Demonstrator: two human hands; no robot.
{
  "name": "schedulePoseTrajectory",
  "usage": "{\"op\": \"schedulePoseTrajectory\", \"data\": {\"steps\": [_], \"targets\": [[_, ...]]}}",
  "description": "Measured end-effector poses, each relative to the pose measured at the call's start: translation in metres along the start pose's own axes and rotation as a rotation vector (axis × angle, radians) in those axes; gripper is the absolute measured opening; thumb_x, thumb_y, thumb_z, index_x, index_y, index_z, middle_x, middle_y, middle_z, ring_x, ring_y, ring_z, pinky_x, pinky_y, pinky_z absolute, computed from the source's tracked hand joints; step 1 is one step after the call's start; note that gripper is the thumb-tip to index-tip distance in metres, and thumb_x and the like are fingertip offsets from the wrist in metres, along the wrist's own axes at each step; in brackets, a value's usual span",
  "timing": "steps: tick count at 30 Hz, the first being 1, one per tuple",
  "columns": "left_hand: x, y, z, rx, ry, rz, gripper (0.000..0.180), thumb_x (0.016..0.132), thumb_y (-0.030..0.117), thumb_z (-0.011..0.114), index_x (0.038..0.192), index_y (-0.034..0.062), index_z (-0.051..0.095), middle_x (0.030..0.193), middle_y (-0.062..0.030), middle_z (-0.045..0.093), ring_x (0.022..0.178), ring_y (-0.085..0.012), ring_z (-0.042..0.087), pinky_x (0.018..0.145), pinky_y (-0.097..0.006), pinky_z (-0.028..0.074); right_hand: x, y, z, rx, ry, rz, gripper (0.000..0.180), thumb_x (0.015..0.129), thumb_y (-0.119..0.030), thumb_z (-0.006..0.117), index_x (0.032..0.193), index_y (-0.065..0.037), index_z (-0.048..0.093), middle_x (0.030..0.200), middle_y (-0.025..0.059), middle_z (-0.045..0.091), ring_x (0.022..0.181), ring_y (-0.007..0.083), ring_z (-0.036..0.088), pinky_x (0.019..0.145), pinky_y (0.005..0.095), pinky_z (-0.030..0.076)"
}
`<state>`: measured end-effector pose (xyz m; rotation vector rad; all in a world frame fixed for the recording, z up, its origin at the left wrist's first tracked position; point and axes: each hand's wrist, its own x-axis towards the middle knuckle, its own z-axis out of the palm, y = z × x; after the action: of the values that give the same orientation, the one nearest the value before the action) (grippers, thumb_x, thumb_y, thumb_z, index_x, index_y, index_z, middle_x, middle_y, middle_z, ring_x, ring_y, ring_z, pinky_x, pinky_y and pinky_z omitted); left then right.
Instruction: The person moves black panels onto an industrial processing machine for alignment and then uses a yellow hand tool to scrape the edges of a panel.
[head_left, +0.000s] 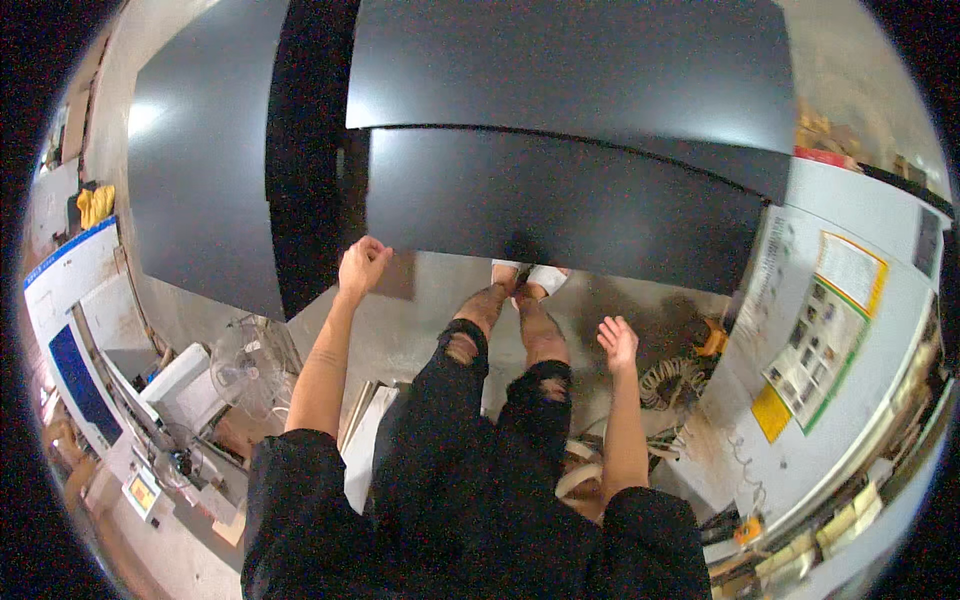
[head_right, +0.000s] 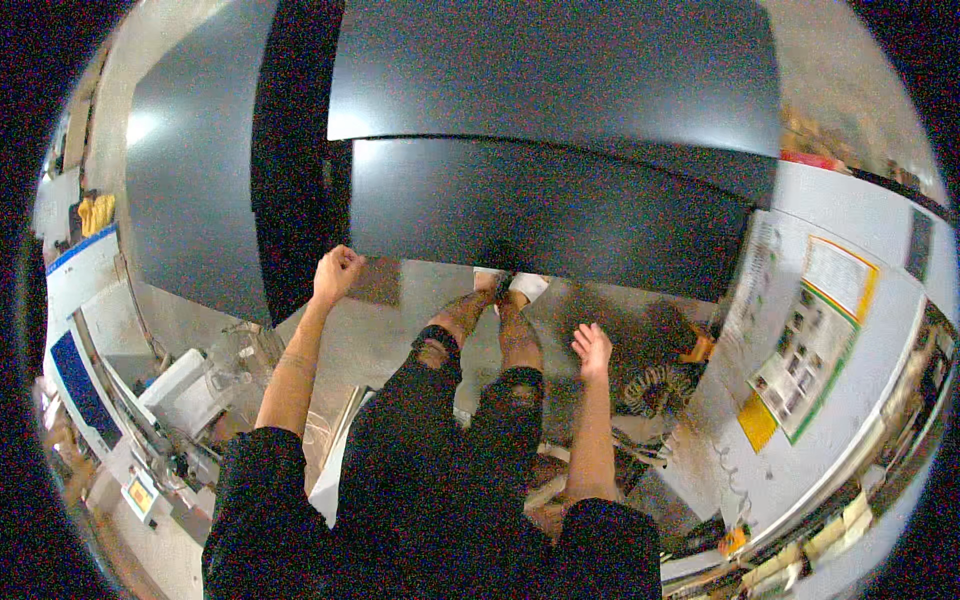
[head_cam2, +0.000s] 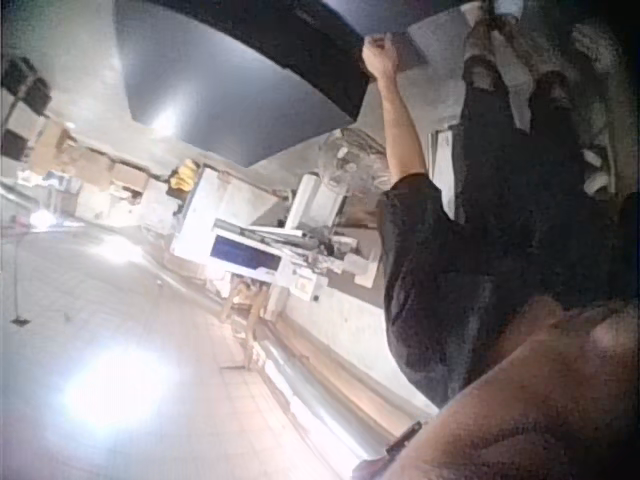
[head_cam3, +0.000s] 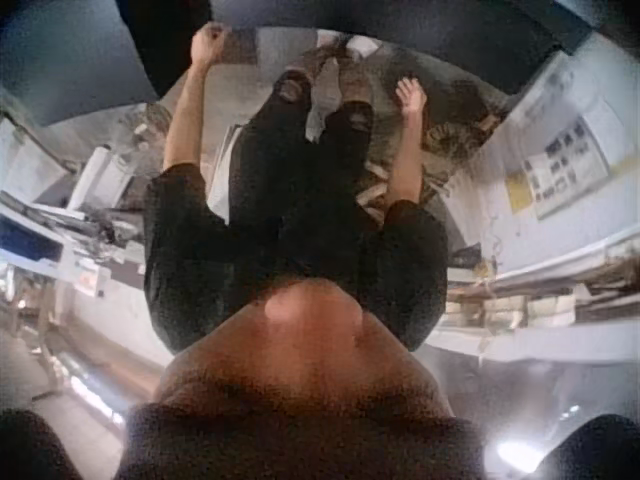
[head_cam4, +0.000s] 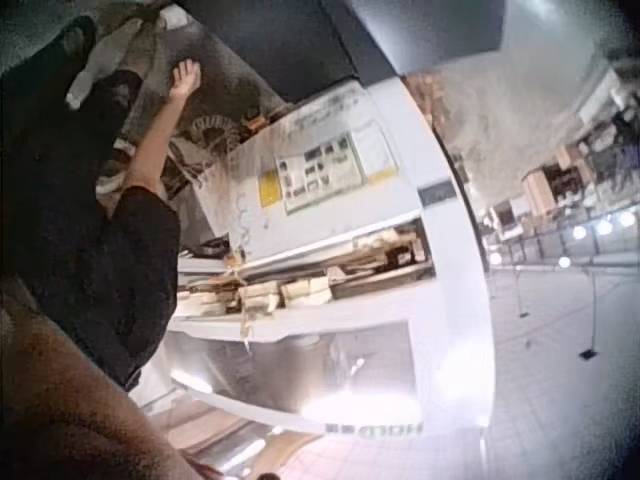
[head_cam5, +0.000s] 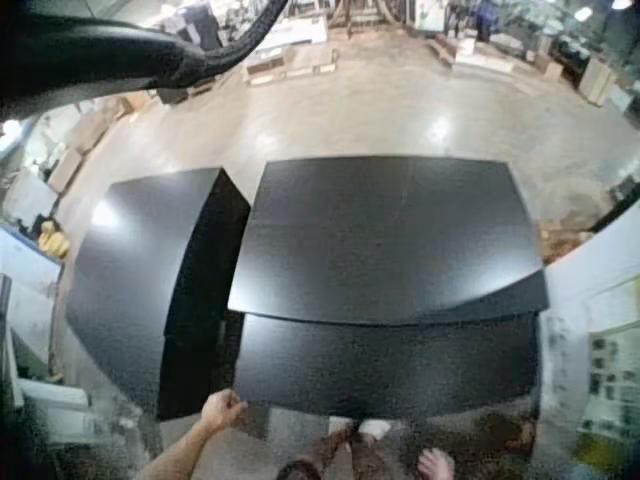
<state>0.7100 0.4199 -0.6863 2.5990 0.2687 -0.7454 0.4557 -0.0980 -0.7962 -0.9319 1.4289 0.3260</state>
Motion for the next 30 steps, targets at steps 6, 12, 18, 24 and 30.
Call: {"op": "schedulePoseTrajectory", "data": {"steps": [6, 12, 18, 24, 30], "targets": [[0.15, -0.148, 0.154, 0.089, 0.008, -0.245, 0.087, 0.086, 0.052, 0.072, 0.147, -0.0016, 0.041, 0.134, -0.0214, 0.061, 0.122, -0.0357, 0.061, 0.103, -0.044, 0.048, 0.214, 0.039, 0.001, 0.103, 0.275, 0.023, 0.067, 0.084, -0.061, 0.074, 0.118, -0.006, 0.059, 0.099, 0.008, 0.063, 0.088, 0.0205, 0.062, 0.072, 0.0372, 0.053], [0.219, -0.227, 0.191, 0.001, 0.112, -0.549, 0.136, 0.059, 0.084, 0.076, 0.147, -0.0108, 0.034, 0.146, -0.0323, 0.043, 0.137, -0.0422, 0.044, 0.113, -0.047, 0.039, 0.253, 0.014, 0.064, 0.103, 0.286, -0.022, 0.086, 0.086, -0.064, 0.071, 0.138, 0.001, 0.051, 0.119, 0.0082, 0.06, 0.085, 0.0174, 0.055, 0.07, 0.0356, 0.048], [0.242, -0.227, 0.228, 0.306, 0.306, -0.713, 0.141, 0.055, 0.09, 0.072, 0.145, -0.0123, 0.037, 0.145, -0.0371, 0.037, 0.136, -0.0488, 0.039, 0.113, -0.05, 0.036, 0.273, 0.038, 0.035, 0.125, 0.442, -0.143, 0.062, 0.086, -0.058, 0.075, 0.108, -0.002, 0.06, 0.086, 0.0014, 0.053, 0.057, 0.0117, 0.036, 0.049, 0.0302, 0.03], [0.203, -0.241, 0.245, 0.127, 0.394, -0.595, 0.134, 0.057, 0.079, 0.081, 0.144, -0.0127, 0.036, 0.142, -0.0326, 0.043, 0.137, -0.0447, 0.041, 0.113, -0.05, 0.037, 0.274, 0.07, 0.006, 0.194, 0.424, -0.159, 0.05, 0.093, -0.05, 0.07, 0.102, -0.002, 0.06, 0.077, -0.0009, 0.046, 0.052, 0.0109, 0.028, 0.046, 0.0299, 0.029], [0.158, -0.24, 0.249, 0.103, 0.241, -0.733, 0.13, 0.057, 0.074, 0.085, 0.143, -0.0109, 0.036, 0.146, -0.0246, 0.042, 0.136, -0.0386, 0.044, 0.112, -0.046, 0.041, 0.221, 0.054, 0.023, 0.329, 0.222, 0.003, 0.049, 0.099, -0.043, 0.064, 0.118, 0.002, 0.062, 0.101, 0.0065, 0.066, 0.074, 0.0163, 0.057, 0.057, 0.0299, 0.045]]}}
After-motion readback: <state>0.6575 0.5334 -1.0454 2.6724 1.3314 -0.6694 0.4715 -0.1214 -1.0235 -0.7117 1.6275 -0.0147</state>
